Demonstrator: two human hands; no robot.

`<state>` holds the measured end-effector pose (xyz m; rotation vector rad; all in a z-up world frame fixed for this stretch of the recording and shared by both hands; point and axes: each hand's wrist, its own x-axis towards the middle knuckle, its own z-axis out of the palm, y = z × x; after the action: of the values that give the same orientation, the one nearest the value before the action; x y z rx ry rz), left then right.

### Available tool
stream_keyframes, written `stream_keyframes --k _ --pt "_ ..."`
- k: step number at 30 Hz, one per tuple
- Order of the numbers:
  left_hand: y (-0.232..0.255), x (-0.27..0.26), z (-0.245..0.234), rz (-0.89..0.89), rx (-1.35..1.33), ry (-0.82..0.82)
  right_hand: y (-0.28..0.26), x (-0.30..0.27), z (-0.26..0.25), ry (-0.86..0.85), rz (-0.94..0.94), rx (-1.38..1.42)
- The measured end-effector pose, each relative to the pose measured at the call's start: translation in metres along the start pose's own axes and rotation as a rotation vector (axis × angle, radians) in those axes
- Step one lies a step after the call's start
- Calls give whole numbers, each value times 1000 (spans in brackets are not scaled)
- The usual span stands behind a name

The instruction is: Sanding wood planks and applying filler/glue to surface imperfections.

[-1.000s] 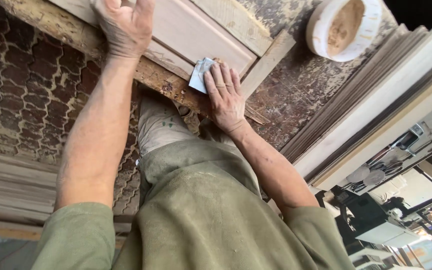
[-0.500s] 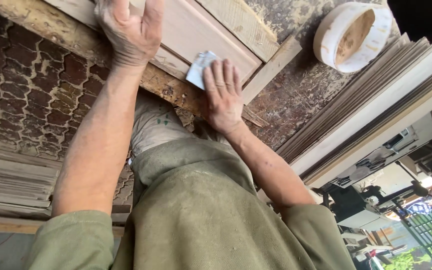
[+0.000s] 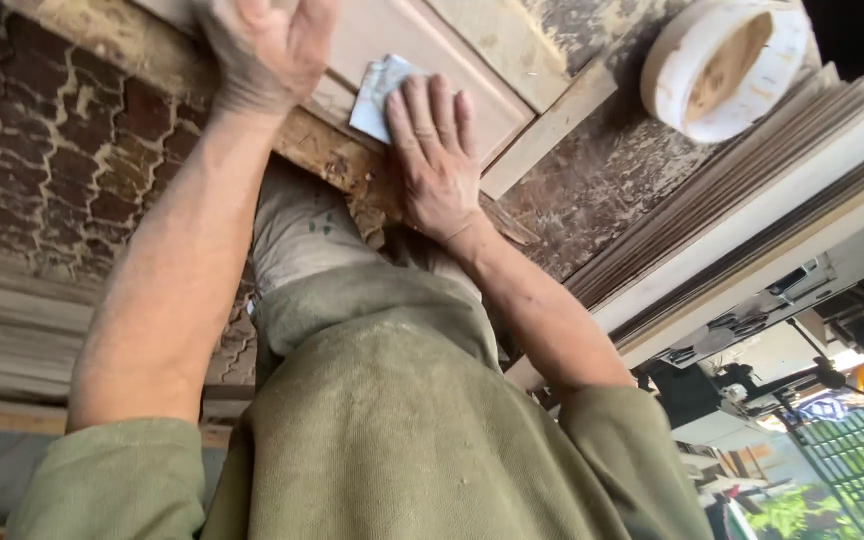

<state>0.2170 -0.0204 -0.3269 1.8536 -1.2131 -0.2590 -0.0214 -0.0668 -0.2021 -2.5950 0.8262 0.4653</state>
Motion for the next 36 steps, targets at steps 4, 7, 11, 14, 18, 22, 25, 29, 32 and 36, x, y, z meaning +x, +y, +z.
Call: stream_keyframes --k 4,7,11,14,18,22,25,29,32,36 --pt "35 46 -6 32 -142 41 43 -54 13 -81 -50 -192" --pt "24 32 -9 151 -122 144 43 -60 25 217 -95 34" --pt "32 29 -15 60 25 40 -2 -4 17 -70 -36 -76" --pt "42 48 -22 123 -56 38 -1 -2 19 -17 -56 -24" --pt "69 31 -44 -44 -197 -94 39 -74 -20 -492 125 -114" --pt "134 -8 -66 -27 -61 -226 118 -187 49 -153 241 37" --pt "177 -35 -64 -293 -137 -512 145 -222 71 237 269 91" --pt "189 -61 -44 -485 -56 -710 139 -205 82 420 445 78" --pt "198 -60 -37 -571 -21 -748 133 -197 82 466 533 118" --pt "210 -50 -34 -611 -4 -734 136 -198 79 485 544 137"
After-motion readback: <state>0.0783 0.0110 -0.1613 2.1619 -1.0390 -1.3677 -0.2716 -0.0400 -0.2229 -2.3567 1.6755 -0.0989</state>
